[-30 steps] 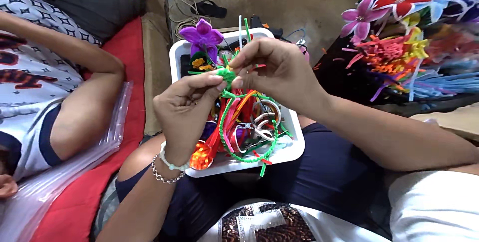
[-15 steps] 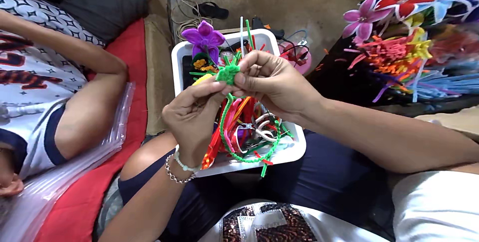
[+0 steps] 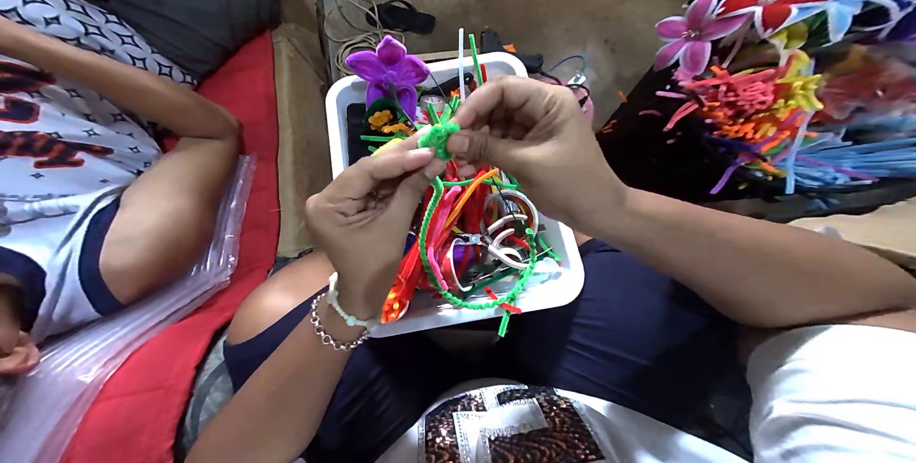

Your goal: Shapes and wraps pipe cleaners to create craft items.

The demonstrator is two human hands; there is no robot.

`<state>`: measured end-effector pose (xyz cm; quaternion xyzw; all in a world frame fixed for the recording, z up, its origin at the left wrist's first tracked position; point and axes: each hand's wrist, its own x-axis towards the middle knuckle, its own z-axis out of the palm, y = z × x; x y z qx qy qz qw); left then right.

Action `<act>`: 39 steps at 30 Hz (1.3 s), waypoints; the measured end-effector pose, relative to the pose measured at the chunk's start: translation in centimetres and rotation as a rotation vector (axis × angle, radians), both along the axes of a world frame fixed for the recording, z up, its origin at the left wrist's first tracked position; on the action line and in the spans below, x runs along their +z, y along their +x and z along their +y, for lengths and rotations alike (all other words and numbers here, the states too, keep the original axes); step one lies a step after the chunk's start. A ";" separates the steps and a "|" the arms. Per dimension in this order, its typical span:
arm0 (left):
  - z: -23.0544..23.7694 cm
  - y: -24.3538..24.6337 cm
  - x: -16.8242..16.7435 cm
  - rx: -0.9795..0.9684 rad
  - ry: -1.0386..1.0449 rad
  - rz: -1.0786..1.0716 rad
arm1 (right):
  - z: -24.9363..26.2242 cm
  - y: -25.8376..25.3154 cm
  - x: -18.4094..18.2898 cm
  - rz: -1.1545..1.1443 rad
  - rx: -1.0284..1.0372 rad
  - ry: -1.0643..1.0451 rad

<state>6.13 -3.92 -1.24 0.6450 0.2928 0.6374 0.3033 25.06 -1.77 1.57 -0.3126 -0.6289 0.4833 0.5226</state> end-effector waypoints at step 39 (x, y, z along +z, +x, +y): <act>-0.5 0.4 -0.3 0.057 -0.138 -0.153 | -1.5 -1.8 -1.0 0.321 0.088 -0.397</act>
